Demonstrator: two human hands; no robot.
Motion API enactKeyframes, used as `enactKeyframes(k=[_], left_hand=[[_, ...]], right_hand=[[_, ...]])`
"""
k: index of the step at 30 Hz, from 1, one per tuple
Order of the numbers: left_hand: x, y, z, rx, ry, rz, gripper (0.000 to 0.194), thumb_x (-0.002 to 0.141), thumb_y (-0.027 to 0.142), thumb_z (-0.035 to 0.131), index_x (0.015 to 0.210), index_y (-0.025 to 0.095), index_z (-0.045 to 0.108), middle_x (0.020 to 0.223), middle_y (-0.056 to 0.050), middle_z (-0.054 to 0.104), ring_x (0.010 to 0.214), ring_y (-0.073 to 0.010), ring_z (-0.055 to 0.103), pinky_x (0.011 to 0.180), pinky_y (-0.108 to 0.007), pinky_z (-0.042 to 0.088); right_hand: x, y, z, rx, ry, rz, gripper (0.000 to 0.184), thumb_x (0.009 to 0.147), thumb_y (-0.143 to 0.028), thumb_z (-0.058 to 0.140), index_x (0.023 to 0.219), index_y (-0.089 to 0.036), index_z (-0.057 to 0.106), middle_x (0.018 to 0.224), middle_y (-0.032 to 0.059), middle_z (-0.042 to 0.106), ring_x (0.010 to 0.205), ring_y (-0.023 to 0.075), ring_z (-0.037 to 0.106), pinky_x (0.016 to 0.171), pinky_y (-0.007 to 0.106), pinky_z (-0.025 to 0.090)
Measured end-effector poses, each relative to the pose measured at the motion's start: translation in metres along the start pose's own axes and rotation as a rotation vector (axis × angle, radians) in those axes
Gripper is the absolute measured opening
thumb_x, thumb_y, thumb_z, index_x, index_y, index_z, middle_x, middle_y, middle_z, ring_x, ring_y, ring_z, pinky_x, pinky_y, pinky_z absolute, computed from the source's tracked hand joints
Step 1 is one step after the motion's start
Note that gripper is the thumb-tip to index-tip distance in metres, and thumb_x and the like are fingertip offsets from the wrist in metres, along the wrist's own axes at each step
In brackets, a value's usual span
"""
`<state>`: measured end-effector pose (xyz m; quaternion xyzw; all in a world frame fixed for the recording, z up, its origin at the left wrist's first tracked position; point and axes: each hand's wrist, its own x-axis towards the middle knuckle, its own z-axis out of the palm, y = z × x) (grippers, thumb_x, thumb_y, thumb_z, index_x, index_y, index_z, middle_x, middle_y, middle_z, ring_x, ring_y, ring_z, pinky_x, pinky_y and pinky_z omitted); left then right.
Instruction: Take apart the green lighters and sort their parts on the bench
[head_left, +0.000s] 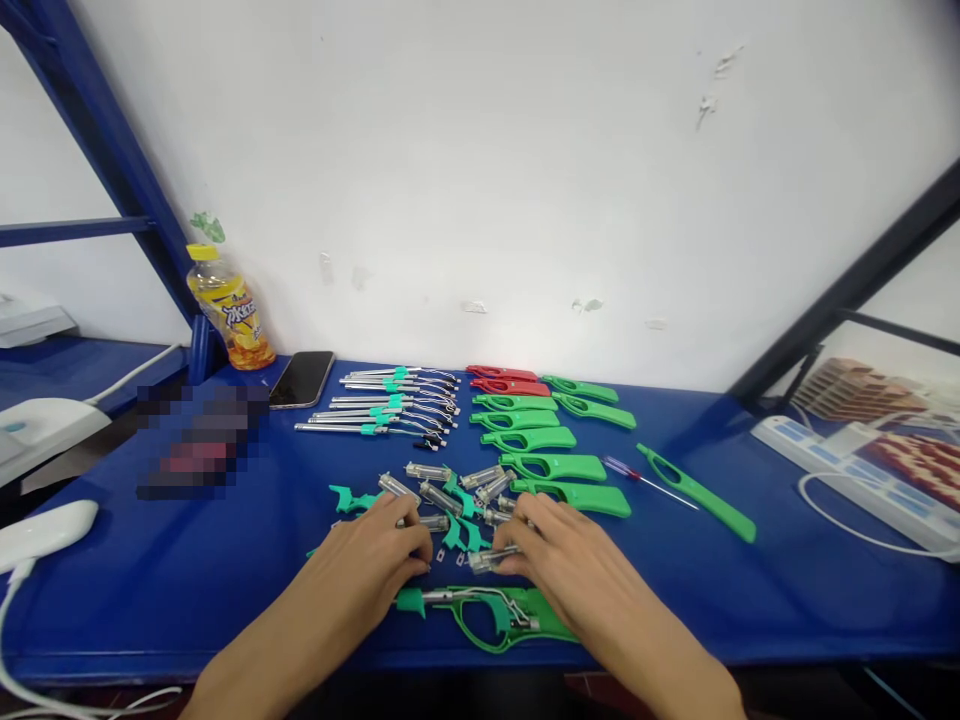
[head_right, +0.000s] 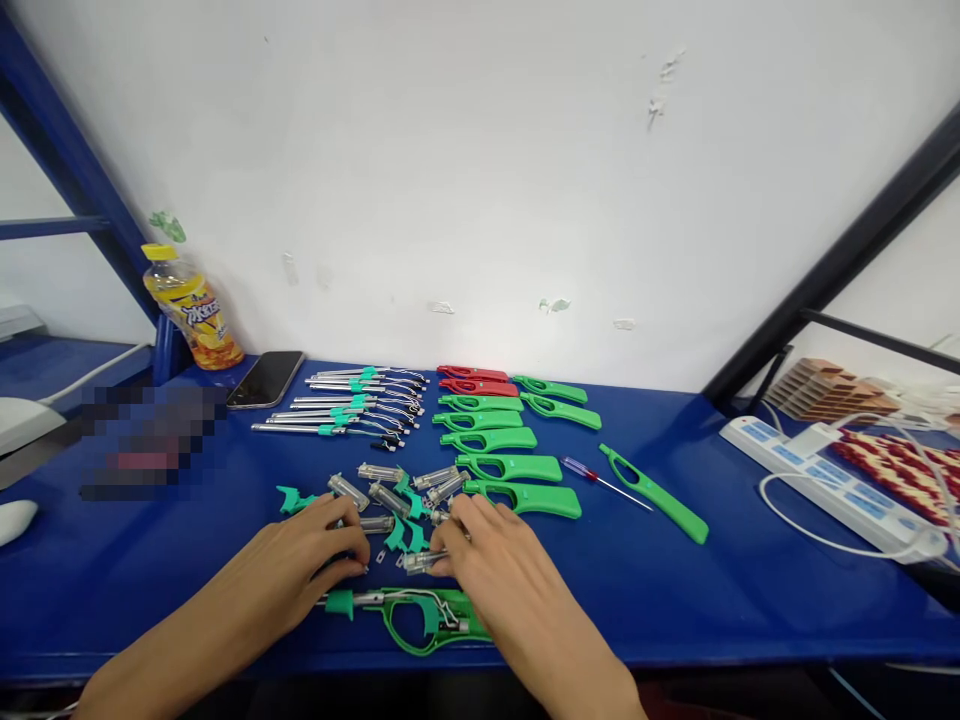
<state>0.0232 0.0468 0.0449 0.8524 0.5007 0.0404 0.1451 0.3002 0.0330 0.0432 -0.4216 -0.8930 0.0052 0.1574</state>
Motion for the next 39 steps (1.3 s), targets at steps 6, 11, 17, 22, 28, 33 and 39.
enactKeyframes(k=[6, 11, 17, 22, 28, 33, 39], left_hand=[[-0.002, -0.007, 0.008, -0.014, 0.072, 0.053, 0.028, 0.103, 0.011, 0.059, 0.106, 0.029, 0.080, 0.115, -0.003, 0.073, 0.102, -0.0217, 0.075, 0.074, -0.026, 0.049], [-0.002, -0.007, 0.019, -0.010, 0.159, 0.095, 0.026, 0.100, 0.009, 0.059, 0.101, 0.028, 0.077, 0.115, -0.004, 0.072, 0.088, -0.0202, 0.074, 0.064, -0.026, 0.042], [0.001, -0.006, 0.024, -0.007, 0.312, 0.184, 0.024, 0.100, 0.007, 0.057, 0.096, 0.025, 0.072, 0.101, -0.003, 0.074, 0.089, -0.0216, 0.073, 0.061, -0.025, 0.041], [0.003, -0.004, 0.019, -0.061, 0.428, 0.268, 0.022, 0.101, 0.008, 0.060, 0.097, 0.026, 0.073, 0.089, 0.002, 0.078, 0.084, -0.0204, 0.076, 0.069, -0.026, 0.052], [0.000, 0.005, 0.009, -0.198, 0.616, 0.352, 0.024, 0.110, 0.017, 0.055, 0.102, 0.028, 0.074, 0.093, 0.003, 0.080, 0.084, -0.0159, 0.078, 0.075, -0.023, 0.059], [-0.009, 0.012, -0.007, -0.287, 0.773, 0.372, 0.021, 0.113, 0.020, 0.058, 0.115, 0.031, 0.075, 0.105, 0.002, 0.082, 0.092, -0.0143, 0.080, 0.081, -0.022, 0.062], [-0.013, 0.021, -0.014, -0.374, 0.833, 0.373, 0.018, 0.111, 0.022, 0.062, 0.107, 0.033, 0.076, 0.096, 0.006, 0.082, 0.079, -0.0116, 0.079, 0.072, -0.018, 0.061]], right_hand=[[-0.009, 0.007, -0.043, 0.025, 0.140, 0.083, 0.012, 0.114, -0.018, 0.058, 0.118, -0.026, 0.065, 0.117, 0.0054, 0.080, 0.103, 0.0258, 0.078, 0.086, 0.039, 0.060], [-0.018, 0.006, -0.046, 0.041, 0.299, 0.134, 0.014, 0.120, -0.030, 0.050, 0.120, -0.028, 0.064, 0.112, 0.0033, 0.084, 0.101, 0.0253, 0.079, 0.088, 0.039, 0.058], [-0.021, 0.005, -0.033, 0.019, 0.318, 0.150, 0.043, 0.116, -0.026, 0.059, 0.158, -0.029, 0.049, 0.114, 0.0036, 0.081, 0.103, 0.0280, 0.077, 0.091, 0.045, 0.059], [-0.015, 0.005, -0.030, 0.023, 0.273, 0.128, 0.041, 0.113, -0.021, 0.064, 0.153, -0.026, 0.059, 0.110, 0.0038, 0.080, 0.099, 0.0291, 0.075, 0.090, 0.050, 0.059], [-0.009, -0.007, -0.025, 0.031, 0.273, 0.138, 0.028, 0.111, -0.017, 0.066, 0.137, -0.025, 0.070, 0.112, 0.0044, 0.079, 0.102, 0.0295, 0.074, 0.092, 0.050, 0.056], [-0.004, -0.023, -0.025, 0.075, 0.302, 0.143, 0.016, 0.112, -0.021, 0.065, 0.123, -0.027, 0.074, 0.108, 0.0021, 0.079, 0.097, 0.0257, 0.075, 0.091, 0.045, 0.054], [0.000, -0.043, -0.030, 0.179, 0.314, 0.099, 0.015, 0.110, -0.021, 0.064, 0.115, -0.025, 0.078, 0.092, 0.0001, 0.079, 0.082, 0.0223, 0.071, 0.086, 0.041, 0.051]])
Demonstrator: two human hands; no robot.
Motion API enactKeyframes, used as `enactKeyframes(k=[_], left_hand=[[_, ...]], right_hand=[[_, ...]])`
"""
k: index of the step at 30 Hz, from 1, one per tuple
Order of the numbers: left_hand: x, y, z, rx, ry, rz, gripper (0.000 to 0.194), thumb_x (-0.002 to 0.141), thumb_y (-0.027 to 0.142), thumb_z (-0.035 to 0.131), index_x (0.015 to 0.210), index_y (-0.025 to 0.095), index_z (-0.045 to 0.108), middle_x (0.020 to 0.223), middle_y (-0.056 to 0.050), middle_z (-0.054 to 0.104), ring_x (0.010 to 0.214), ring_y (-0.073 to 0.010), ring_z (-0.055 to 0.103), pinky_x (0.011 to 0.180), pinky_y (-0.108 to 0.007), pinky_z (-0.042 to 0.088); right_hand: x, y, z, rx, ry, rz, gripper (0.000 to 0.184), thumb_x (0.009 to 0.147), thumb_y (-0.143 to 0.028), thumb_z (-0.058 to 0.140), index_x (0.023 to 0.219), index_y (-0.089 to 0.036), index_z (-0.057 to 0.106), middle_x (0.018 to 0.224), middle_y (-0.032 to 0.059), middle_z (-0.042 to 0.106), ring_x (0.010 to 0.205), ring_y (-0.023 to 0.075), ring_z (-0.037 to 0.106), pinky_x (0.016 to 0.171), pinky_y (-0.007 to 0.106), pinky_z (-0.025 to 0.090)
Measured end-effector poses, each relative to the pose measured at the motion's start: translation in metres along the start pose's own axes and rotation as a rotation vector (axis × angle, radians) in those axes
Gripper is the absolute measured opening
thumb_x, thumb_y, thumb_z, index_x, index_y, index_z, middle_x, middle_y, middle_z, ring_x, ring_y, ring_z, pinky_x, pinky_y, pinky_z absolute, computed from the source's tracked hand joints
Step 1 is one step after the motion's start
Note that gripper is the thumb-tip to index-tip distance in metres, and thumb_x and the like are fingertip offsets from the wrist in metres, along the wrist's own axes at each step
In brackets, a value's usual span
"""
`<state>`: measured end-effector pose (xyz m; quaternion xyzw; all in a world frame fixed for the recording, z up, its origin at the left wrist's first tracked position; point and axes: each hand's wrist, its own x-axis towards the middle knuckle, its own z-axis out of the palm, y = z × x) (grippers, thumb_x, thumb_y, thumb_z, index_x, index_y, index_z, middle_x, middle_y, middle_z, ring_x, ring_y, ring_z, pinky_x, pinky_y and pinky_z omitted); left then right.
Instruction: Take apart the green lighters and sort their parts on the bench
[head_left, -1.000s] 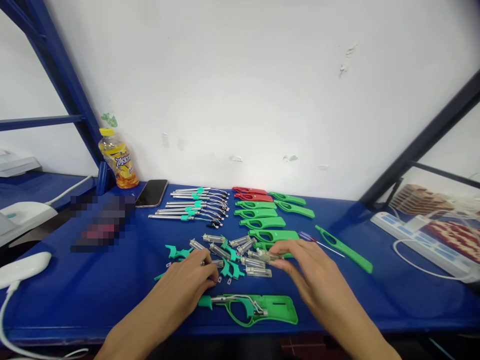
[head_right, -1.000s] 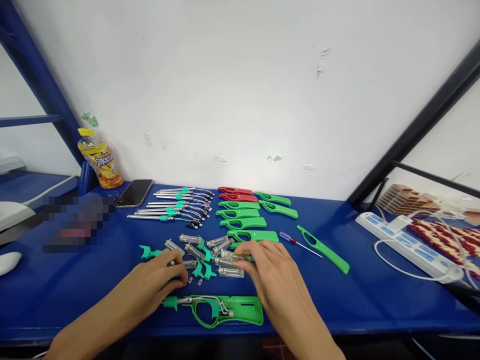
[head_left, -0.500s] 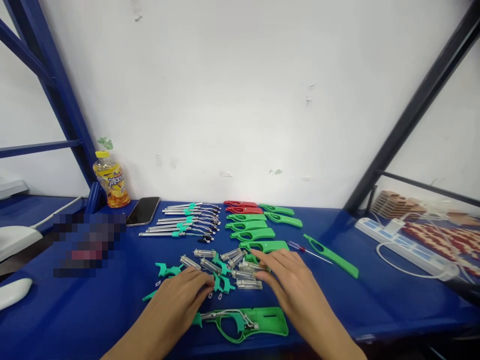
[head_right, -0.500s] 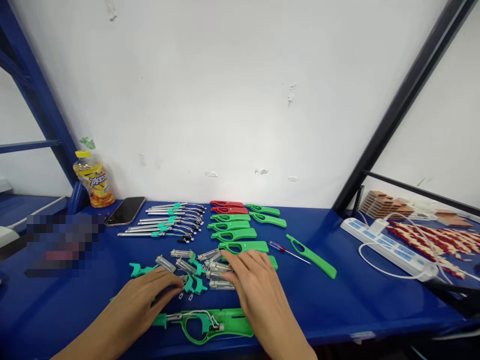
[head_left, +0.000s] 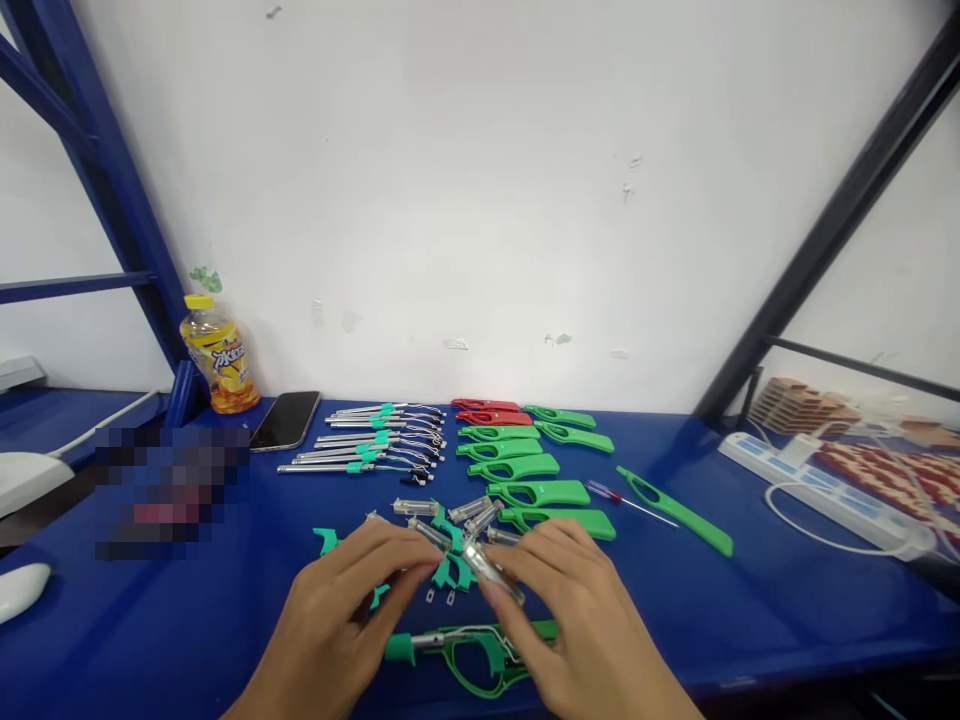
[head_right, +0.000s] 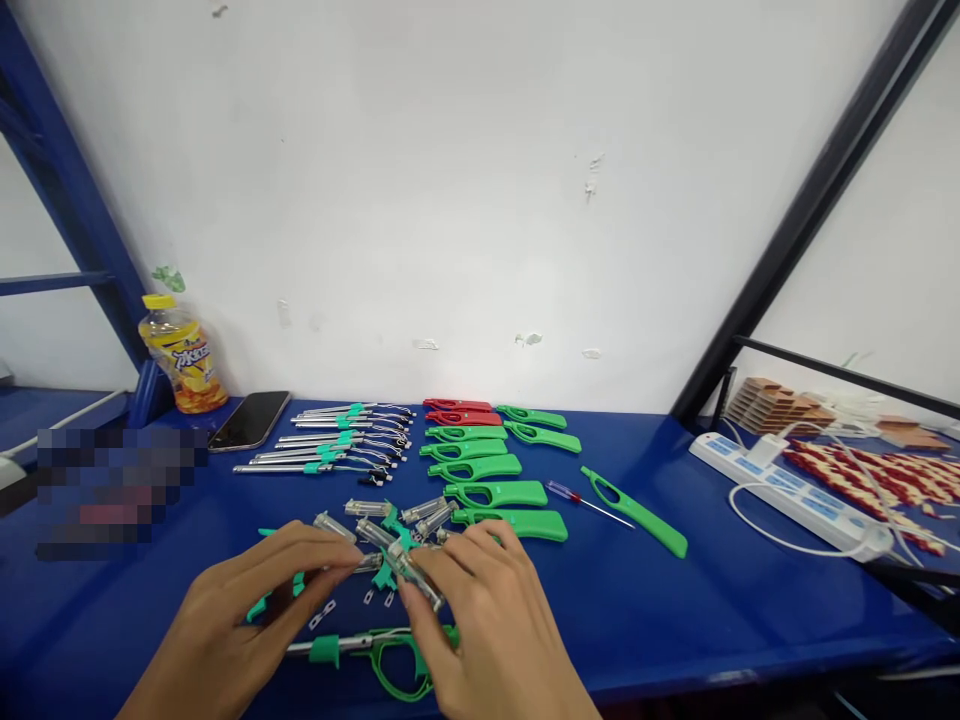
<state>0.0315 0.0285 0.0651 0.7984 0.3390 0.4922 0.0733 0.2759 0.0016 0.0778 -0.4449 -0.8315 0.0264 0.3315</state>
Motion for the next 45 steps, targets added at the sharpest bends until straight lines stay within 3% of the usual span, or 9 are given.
enactKeyframes(k=[3, 5, 13, 19, 25, 32, 38, 42, 45], left_hand=[[0.001, 0.006, 0.002, -0.048, 0.012, -0.065, 0.015, 0.110, 0.023, 0.064, 0.101, 0.031, 0.073, 0.089, 0.009, 0.081, 0.055, -0.0080, 0.065, 0.046, -0.015, 0.049], [0.000, 0.009, 0.003, -0.063, 0.009, -0.084, 0.016, 0.109, 0.023, 0.064, 0.096, 0.030, 0.070, 0.088, 0.009, 0.081, 0.049, -0.0076, 0.058, 0.042, -0.016, 0.046], [-0.007, 0.007, 0.009, -0.031, 0.023, -0.051, 0.023, 0.111, 0.022, 0.061, 0.090, 0.028, 0.060, 0.088, 0.005, 0.080, 0.052, -0.0102, 0.054, 0.044, -0.020, 0.042], [-0.004, 0.016, 0.007, 0.034, 0.029, 0.011, 0.032, 0.108, 0.006, 0.056, 0.086, 0.027, 0.045, 0.084, 0.006, 0.073, 0.067, -0.0121, 0.058, 0.067, -0.022, 0.052], [-0.006, 0.018, 0.006, 0.119, 0.027, 0.068, 0.036, 0.105, -0.002, 0.049, 0.085, 0.026, 0.037, 0.077, 0.005, 0.061, 0.069, -0.0142, 0.052, 0.066, -0.029, 0.044], [-0.009, 0.014, 0.010, 0.194, 0.025, 0.054, 0.036, 0.104, -0.002, 0.046, 0.081, 0.025, 0.041, 0.074, 0.005, 0.055, 0.067, -0.0142, 0.052, 0.073, -0.029, 0.047], [-0.002, 0.014, 0.013, 0.169, -0.009, -0.013, 0.034, 0.108, 0.005, 0.050, 0.080, 0.025, 0.044, 0.077, 0.004, 0.062, 0.072, -0.0140, 0.060, 0.066, -0.024, 0.047], [-0.001, 0.015, 0.016, 0.150, -0.059, -0.086, 0.015, 0.110, 0.013, 0.061, 0.103, 0.026, 0.062, 0.090, 0.005, 0.073, 0.075, -0.0138, 0.068, 0.063, -0.022, 0.049], [-0.008, 0.015, 0.026, 0.132, -0.172, -0.071, 0.019, 0.109, 0.014, 0.060, 0.112, 0.030, 0.070, 0.097, 0.005, 0.077, 0.085, -0.0169, 0.072, 0.074, -0.026, 0.056]], right_hand=[[0.000, -0.006, 0.001, 0.029, 0.013, -0.025, 0.014, 0.109, -0.020, 0.067, 0.116, -0.025, 0.078, 0.090, -0.0001, 0.080, 0.079, 0.0210, 0.070, 0.084, 0.039, 0.051], [0.000, -0.008, 0.001, 0.040, 0.023, -0.036, 0.014, 0.107, -0.019, 0.069, 0.116, -0.025, 0.078, 0.091, -0.0001, 0.080, 0.079, 0.0207, 0.071, 0.086, 0.039, 0.051], [-0.002, -0.009, 0.003, 0.034, 0.011, -0.062, 0.014, 0.108, -0.020, 0.068, 0.116, -0.025, 0.079, 0.088, 0.0010, 0.079, 0.077, 0.0210, 0.071, 0.087, 0.040, 0.052], [-0.002, -0.009, 0.002, 0.058, -0.026, -0.122, 0.013, 0.110, -0.022, 0.066, 0.116, -0.023, 0.077, 0.091, 0.0016, 0.078, 0.080, 0.0211, 0.070, 0.082, 0.037, 0.052], [-0.005, -0.008, 0.003, 0.135, -0.077, -0.099, 0.016, 0.112, -0.024, 0.067, 0.125, -0.026, 0.076, 0.103, 0.0008, 0.080, 0.095, 0.0221, 0.074, 0.098, 0.036, 0.057], [-0.006, -0.006, 0.015, 0.186, -0.119, -0.124, 0.014, 0.113, -0.022, 0.062, 0.118, -0.022, 0.075, 0.106, 0.0032, 0.079, 0.101, 0.0238, 0.074, 0.102, 0.037, 0.061], [-0.005, 0.002, 0.008, 0.197, -0.115, -0.065, 0.018, 0.116, -0.031, 0.060, 0.121, -0.025, 0.076, 0.111, 0.0030, 0.081, 0.108, 0.0244, 0.074, 0.114, 0.043, 0.054], [-0.003, 0.017, -0.007, 0.118, -0.142, 0.014, 0.019, 0.117, -0.036, 0.059, 0.125, -0.030, 0.075, 0.110, 0.0014, 0.081, 0.102, 0.0267, 0.075, 0.099, 0.047, 0.056], [-0.007, 0.033, -0.019, 0.052, -0.139, 0.107, 0.017, 0.115, -0.037, 0.062, 0.125, -0.031, 0.074, 0.118, 0.0017, 0.083, 0.111, 0.0297, 0.077, 0.096, 0.047, 0.055]])
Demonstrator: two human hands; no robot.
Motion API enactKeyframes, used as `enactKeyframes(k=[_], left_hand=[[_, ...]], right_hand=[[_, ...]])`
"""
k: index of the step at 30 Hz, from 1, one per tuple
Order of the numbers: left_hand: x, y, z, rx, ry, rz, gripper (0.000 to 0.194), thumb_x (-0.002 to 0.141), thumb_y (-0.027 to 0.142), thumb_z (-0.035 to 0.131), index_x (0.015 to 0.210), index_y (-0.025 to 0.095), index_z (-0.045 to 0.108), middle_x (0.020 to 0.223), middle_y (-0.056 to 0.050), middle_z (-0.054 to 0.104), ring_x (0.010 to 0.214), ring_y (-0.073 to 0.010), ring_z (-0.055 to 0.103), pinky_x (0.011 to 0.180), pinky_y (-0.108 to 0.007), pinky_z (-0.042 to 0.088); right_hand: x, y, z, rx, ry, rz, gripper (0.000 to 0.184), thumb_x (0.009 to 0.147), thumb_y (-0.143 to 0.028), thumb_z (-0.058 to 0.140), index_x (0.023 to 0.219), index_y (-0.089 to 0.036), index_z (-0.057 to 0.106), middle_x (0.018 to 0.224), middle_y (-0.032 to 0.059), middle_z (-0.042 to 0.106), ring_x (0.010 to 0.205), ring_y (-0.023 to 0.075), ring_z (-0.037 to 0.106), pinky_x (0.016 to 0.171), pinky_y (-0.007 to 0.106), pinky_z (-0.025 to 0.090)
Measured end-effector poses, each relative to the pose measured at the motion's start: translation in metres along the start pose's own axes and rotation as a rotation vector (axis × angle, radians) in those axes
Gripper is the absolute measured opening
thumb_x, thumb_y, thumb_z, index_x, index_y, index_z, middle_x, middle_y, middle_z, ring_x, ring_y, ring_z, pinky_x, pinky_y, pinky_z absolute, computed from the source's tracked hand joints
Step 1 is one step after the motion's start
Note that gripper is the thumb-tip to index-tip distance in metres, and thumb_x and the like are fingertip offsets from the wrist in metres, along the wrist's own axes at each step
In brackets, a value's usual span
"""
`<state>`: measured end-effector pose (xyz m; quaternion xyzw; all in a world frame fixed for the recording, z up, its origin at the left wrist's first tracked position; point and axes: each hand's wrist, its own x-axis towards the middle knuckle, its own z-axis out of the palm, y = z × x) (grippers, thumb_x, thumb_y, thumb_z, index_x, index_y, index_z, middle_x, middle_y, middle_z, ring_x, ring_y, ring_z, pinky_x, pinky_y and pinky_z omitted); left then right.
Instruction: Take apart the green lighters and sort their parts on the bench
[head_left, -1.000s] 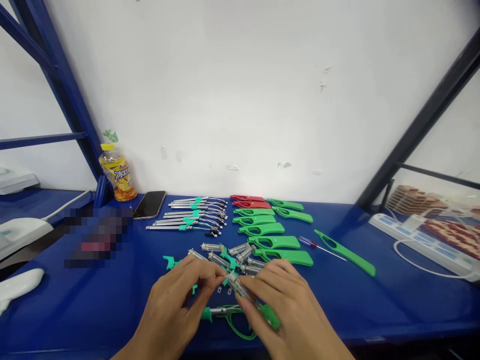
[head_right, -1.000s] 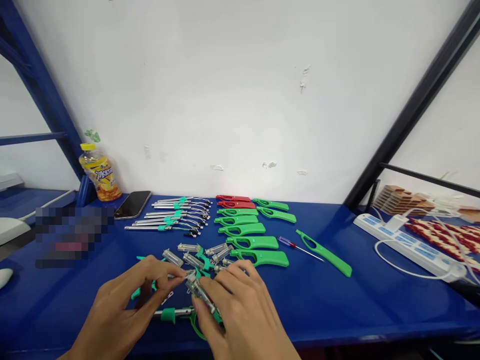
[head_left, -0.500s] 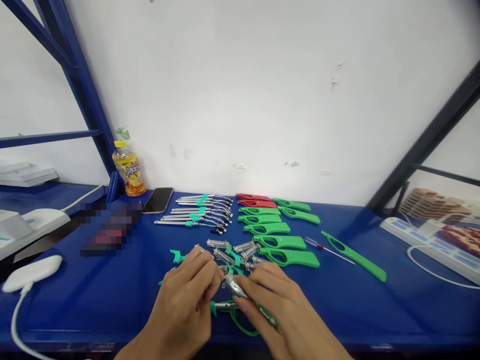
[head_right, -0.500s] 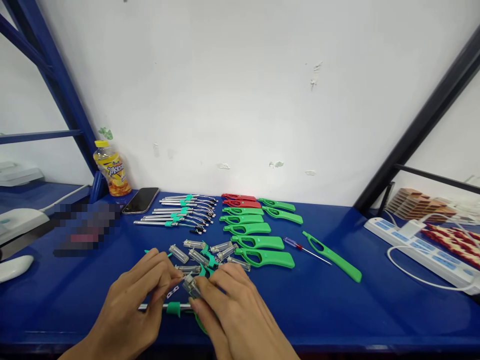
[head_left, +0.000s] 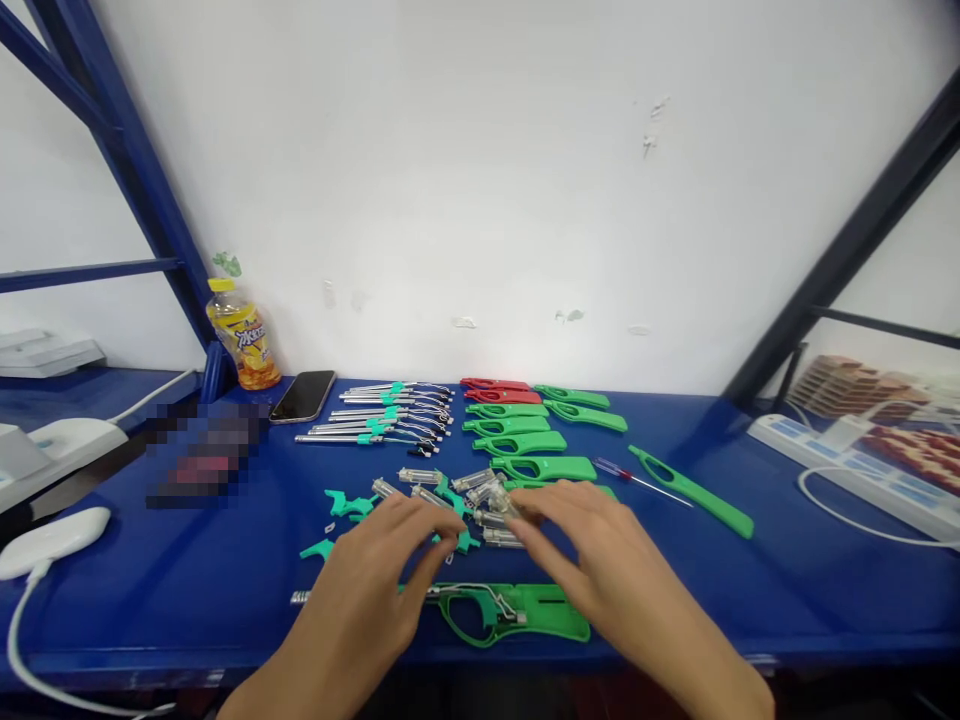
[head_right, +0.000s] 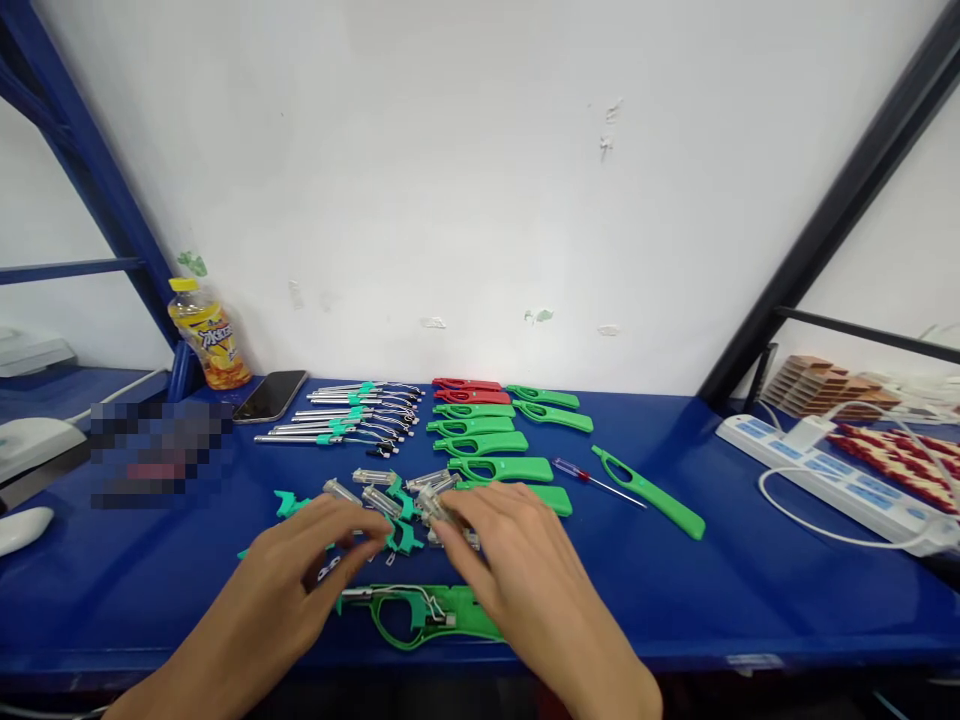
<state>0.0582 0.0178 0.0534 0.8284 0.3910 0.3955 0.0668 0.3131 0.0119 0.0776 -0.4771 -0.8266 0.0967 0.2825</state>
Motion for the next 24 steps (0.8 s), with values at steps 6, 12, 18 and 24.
enactKeyframes(k=[6, 12, 18, 24], left_hand=[[-0.011, 0.002, 0.023, 0.004, -0.250, 0.023, 0.030, 0.104, 0.007, 0.063, 0.115, 0.031, 0.075, 0.106, 0.003, 0.077, 0.096, -0.0220, 0.074, 0.096, -0.039, 0.059], [-0.019, -0.001, 0.023, 0.037, -0.346, 0.005, 0.032, 0.106, 0.010, 0.064, 0.127, 0.032, 0.073, 0.118, -0.001, 0.075, 0.110, -0.0252, 0.073, 0.100, -0.043, 0.061], [-0.023, -0.002, 0.018, 0.131, -0.329, 0.061, 0.032, 0.107, 0.019, 0.067, 0.134, 0.035, 0.071, 0.123, 0.000, 0.077, 0.114, -0.0254, 0.076, 0.106, -0.044, 0.063], [-0.018, -0.001, 0.015, 0.238, -0.237, 0.121, 0.028, 0.110, 0.026, 0.061, 0.135, 0.033, 0.073, 0.124, -0.002, 0.079, 0.112, -0.0253, 0.078, 0.101, -0.039, 0.067]], right_hand=[[-0.009, 0.015, -0.023, 0.067, -0.125, 0.159, 0.012, 0.114, -0.033, 0.058, 0.123, -0.033, 0.065, 0.111, -0.0015, 0.080, 0.105, 0.0259, 0.073, 0.092, 0.041, 0.052], [-0.009, 0.012, -0.023, 0.058, -0.211, 0.228, 0.019, 0.114, -0.021, 0.040, 0.098, -0.029, 0.044, 0.090, -0.0025, 0.062, 0.079, 0.0206, 0.058, 0.069, 0.033, 0.040], [-0.003, 0.011, -0.013, 0.088, -0.226, 0.209, 0.019, 0.119, -0.029, 0.033, 0.104, -0.029, 0.045, 0.090, -0.0021, 0.060, 0.075, 0.0204, 0.055, 0.067, 0.033, 0.036], [-0.003, 0.014, -0.014, 0.261, -0.265, 0.225, 0.031, 0.121, -0.035, 0.030, 0.148, -0.041, 0.045, 0.118, 0.0002, 0.072, 0.107, 0.0230, 0.069, 0.088, 0.035, 0.051]])
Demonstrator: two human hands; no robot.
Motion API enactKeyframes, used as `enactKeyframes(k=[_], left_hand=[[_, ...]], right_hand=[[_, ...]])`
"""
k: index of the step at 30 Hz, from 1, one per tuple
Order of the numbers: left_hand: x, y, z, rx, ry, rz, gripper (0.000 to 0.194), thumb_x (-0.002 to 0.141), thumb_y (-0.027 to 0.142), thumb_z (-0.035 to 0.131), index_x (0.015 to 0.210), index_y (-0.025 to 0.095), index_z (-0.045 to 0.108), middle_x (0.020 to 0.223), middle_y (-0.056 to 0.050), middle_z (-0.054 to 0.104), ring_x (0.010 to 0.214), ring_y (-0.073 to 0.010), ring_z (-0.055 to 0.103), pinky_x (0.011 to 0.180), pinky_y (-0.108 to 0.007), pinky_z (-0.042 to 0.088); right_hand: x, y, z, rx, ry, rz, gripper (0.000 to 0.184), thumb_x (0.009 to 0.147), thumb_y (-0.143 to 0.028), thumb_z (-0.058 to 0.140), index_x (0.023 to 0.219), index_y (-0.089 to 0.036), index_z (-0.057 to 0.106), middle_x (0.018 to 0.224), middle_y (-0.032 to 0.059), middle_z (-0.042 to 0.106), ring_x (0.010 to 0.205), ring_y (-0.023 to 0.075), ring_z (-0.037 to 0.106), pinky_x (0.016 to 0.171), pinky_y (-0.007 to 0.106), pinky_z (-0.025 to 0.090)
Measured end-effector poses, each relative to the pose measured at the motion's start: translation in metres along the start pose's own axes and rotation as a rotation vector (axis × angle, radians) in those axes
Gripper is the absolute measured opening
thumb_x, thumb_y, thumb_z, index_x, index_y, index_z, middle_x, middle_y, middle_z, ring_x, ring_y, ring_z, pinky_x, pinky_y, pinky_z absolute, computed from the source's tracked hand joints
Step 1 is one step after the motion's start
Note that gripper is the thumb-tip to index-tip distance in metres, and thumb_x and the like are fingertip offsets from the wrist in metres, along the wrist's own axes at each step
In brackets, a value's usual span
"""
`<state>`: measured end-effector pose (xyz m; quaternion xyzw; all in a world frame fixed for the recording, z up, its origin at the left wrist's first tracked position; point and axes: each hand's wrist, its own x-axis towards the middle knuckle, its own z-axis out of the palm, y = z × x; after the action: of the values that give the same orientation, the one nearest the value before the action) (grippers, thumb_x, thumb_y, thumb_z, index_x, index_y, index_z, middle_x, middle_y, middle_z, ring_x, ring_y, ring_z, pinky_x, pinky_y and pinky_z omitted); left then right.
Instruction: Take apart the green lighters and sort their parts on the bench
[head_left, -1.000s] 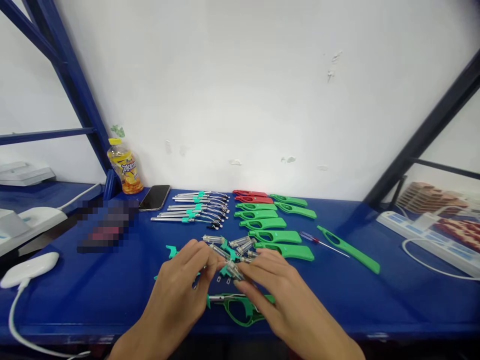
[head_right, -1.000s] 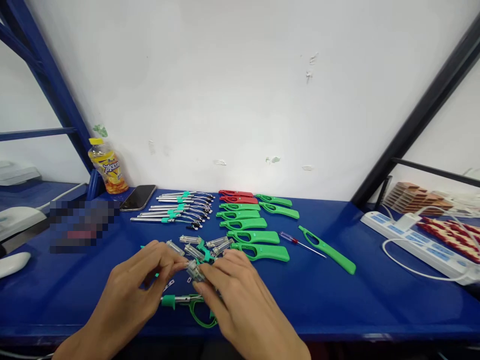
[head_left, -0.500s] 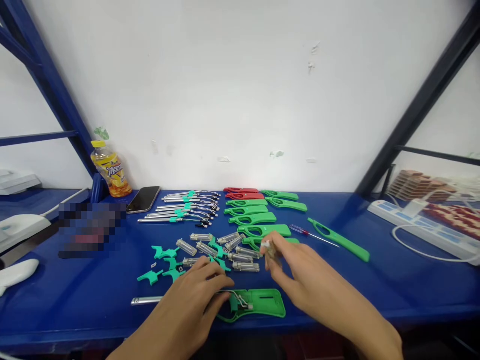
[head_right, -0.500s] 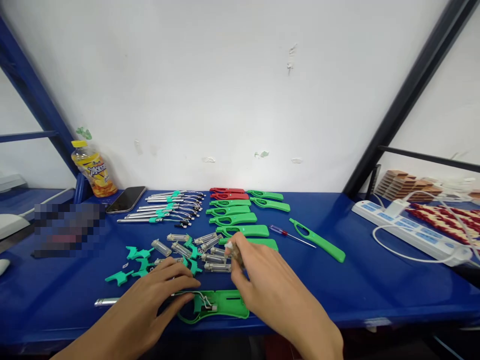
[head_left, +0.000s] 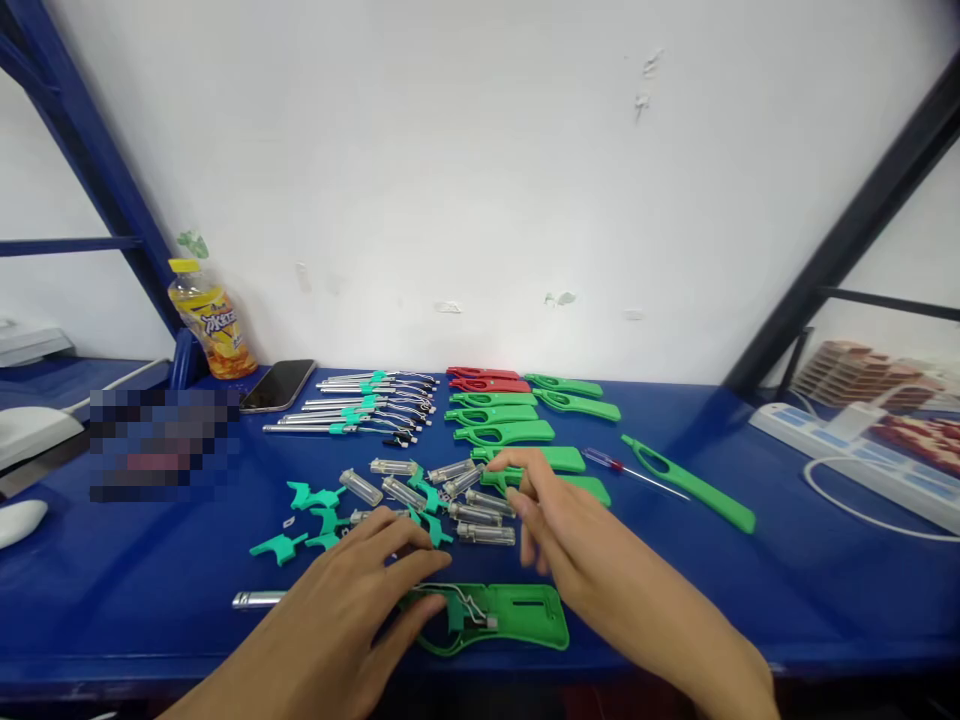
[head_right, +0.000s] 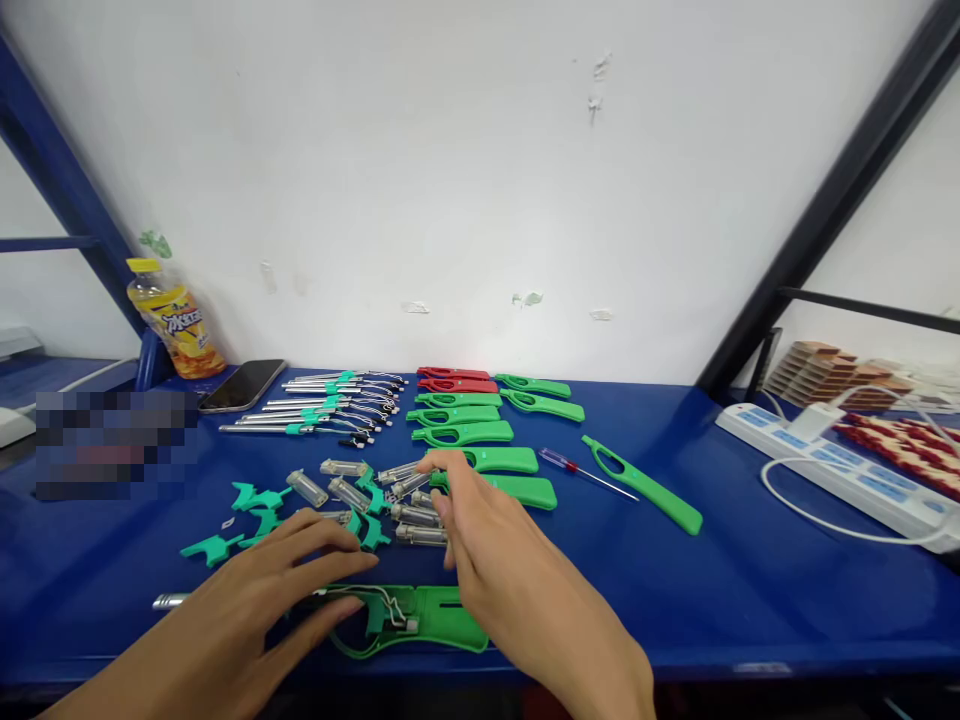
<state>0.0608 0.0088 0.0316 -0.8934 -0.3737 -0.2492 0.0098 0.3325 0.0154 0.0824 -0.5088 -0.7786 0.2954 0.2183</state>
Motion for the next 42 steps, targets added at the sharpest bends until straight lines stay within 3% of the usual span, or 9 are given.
enactKeyframes(k=[4, 7, 10, 14, 18, 22, 29, 37, 42], left_hand=[[-0.001, 0.002, 0.002, -0.002, -0.045, -0.009, 0.034, 0.104, 0.024, 0.075, 0.136, 0.033, 0.072, 0.126, -0.001, 0.079, 0.118, -0.0282, 0.077, 0.106, -0.045, 0.065], [-0.001, 0.005, 0.004, -0.027, -0.131, -0.043, 0.045, 0.093, 0.017, 0.087, 0.134, 0.032, 0.072, 0.122, -0.001, 0.078, 0.115, -0.0287, 0.077, 0.102, -0.045, 0.066], [0.002, 0.008, 0.006, -0.057, -0.215, -0.039, 0.039, 0.092, 0.011, 0.088, 0.123, 0.030, 0.076, 0.115, 0.000, 0.078, 0.104, -0.0246, 0.079, 0.093, -0.038, 0.066], [0.005, 0.011, 0.006, -0.053, -0.262, -0.039, 0.031, 0.095, 0.006, 0.081, 0.116, 0.028, 0.077, 0.113, 0.000, 0.079, 0.103, -0.0225, 0.079, 0.090, -0.032, 0.064], [0.006, 0.016, 0.002, -0.019, -0.310, -0.068, 0.026, 0.097, 0.008, 0.078, 0.115, 0.027, 0.078, 0.115, -0.001, 0.080, 0.103, -0.0255, 0.079, 0.090, -0.034, 0.066], [0.005, 0.019, 0.000, -0.020, -0.281, -0.084, 0.025, 0.098, 0.009, 0.076, 0.113, 0.028, 0.078, 0.116, 0.000, 0.080, 0.101, -0.0255, 0.079, 0.087, -0.034, 0.065], [0.002, 0.020, 0.005, -0.059, -0.244, -0.141, 0.025, 0.097, 0.008, 0.077, 0.110, 0.029, 0.078, 0.112, -0.001, 0.076, 0.091, -0.0237, 0.079, 0.078, -0.034, 0.061], [0.003, 0.021, 0.004, -0.039, -0.312, -0.186, 0.020, 0.099, 0.009, 0.075, 0.107, 0.027, 0.077, 0.106, 0.000, 0.078, 0.094, -0.0261, 0.079, 0.083, -0.038, 0.060], [0.007, 0.023, 0.001, -0.067, -0.370, -0.249, 0.019, 0.100, 0.008, 0.073, 0.107, 0.026, 0.076, 0.108, -0.002, 0.078, 0.099, -0.0281, 0.079, 0.087, -0.041, 0.061]], right_hand=[[0.001, 0.001, 0.003, -0.022, -0.024, -0.082, 0.023, 0.119, -0.031, 0.047, 0.130, -0.040, 0.066, 0.133, -0.0041, 0.075, 0.123, 0.0211, 0.069, 0.103, 0.035, 0.049], [0.003, 0.002, 0.008, -0.097, -0.104, -0.059, 0.008, 0.109, -0.031, 0.072, 0.111, -0.036, 0.077, 0.114, -0.0062, 0.081, 0.115, 0.0230, 0.072, 0.101, 0.035, 0.047], [0.007, 0.003, 0.013, -0.162, -0.143, -0.023, 0.018, 0.096, -0.020, 0.086, 0.106, -0.034, 0.083, 0.110, -0.0053, 0.081, 0.109, 0.0230, 0.074, 0.093, 0.033, 0.047], [0.012, 0.002, 0.019, -0.182, -0.152, -0.051, 0.023, 0.092, -0.013, 0.086, 0.103, -0.033, 0.085, 0.108, -0.0059, 0.081, 0.099, 0.0202, 0.076, 0.083, 0.031, 0.045], [0.015, 0.002, 0.027, -0.223, -0.118, -0.082, 0.025, 0.092, -0.008, 0.082, 0.097, -0.033, 0.086, 0.100, -0.0066, 0.083, 0.093, 0.0197, 0.076, 0.077, 0.031, 0.042], [0.018, 0.005, 0.033, -0.252, -0.118, -0.114, 0.026, 0.096, -0.007, 0.075, 0.090, -0.032, 0.083, 0.093, -0.0070, 0.082, 0.086, 0.0186, 0.074, 0.071, 0.031, 0.037], [0.017, -0.001, 0.033, -0.364, -0.150, -0.142, 0.023, 0.101, -0.010, 0.072, 0.091, -0.028, 0.083, 0.095, -0.0022, 0.084, 0.087, 0.0217, 0.078, 0.067, 0.033, 0.036], [0.020, -0.005, 0.034, -0.430, -0.152, -0.120, 0.023, 0.098, -0.010, 0.074, 0.087, -0.028, 0.084, 0.092, -0.0017, 0.085, 0.085, 0.0228, 0.080, 0.062, 0.036, 0.031], [0.019, -0.003, 0.034, -0.423, -0.121, -0.176, 0.026, 0.101, -0.008, 0.069, 0.091, -0.028, 0.084, 0.094, -0.0006, 0.085, 0.086, 0.0211, 0.080, 0.065, 0.034, 0.038]])
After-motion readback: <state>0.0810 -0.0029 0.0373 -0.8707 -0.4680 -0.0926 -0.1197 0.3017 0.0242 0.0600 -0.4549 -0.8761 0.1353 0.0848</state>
